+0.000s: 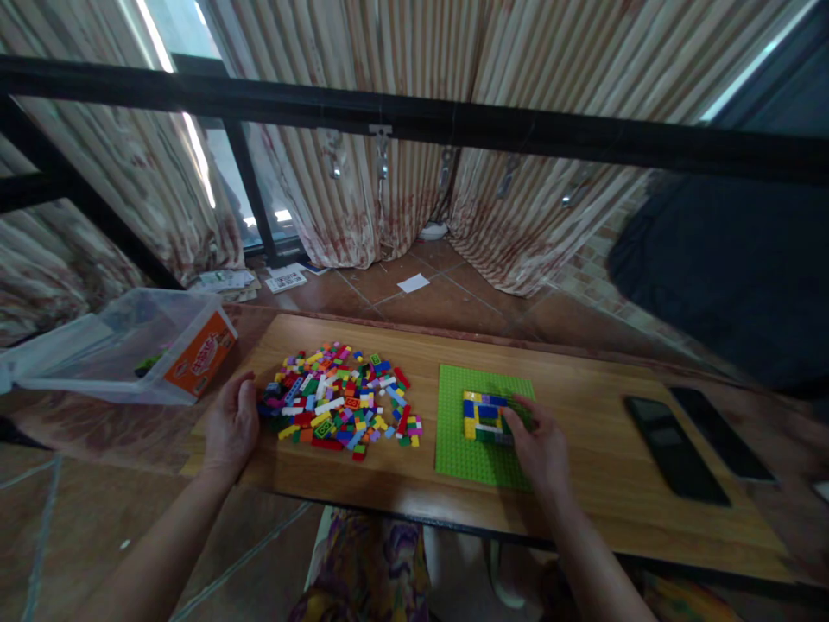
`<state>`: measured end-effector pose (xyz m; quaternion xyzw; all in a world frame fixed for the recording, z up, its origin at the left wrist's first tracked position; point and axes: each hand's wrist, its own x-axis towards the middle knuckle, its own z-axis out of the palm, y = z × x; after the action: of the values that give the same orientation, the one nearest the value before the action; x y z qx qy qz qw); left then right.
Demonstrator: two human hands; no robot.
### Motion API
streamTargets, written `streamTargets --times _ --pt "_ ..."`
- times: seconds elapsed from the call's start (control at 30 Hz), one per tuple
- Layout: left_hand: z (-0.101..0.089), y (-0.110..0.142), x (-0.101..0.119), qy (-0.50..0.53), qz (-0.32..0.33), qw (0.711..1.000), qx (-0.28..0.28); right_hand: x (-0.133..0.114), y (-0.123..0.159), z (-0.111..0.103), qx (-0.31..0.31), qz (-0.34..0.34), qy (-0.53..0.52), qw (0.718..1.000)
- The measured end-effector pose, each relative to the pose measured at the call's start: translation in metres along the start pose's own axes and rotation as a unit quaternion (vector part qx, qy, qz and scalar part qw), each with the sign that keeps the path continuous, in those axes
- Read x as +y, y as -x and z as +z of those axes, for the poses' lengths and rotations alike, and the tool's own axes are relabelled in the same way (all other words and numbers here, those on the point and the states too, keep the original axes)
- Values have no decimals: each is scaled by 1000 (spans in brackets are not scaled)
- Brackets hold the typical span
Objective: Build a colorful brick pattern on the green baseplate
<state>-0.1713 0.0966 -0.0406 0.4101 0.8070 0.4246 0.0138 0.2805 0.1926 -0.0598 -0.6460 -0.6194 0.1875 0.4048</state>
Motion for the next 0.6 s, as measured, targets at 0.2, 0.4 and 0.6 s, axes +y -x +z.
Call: streamTargets --times 0.2,0.4,0.6 --pt "2 0 -4 -2 -2 1000 8 3 -5 12 26 -15 38 999" --pt "1 1 0 -5 -3 1000 -3 4 -5 14 24 25 37 999" --pt "1 1 1 -9 -3 1000 -3 2 -7 14 13 21 7 1000"
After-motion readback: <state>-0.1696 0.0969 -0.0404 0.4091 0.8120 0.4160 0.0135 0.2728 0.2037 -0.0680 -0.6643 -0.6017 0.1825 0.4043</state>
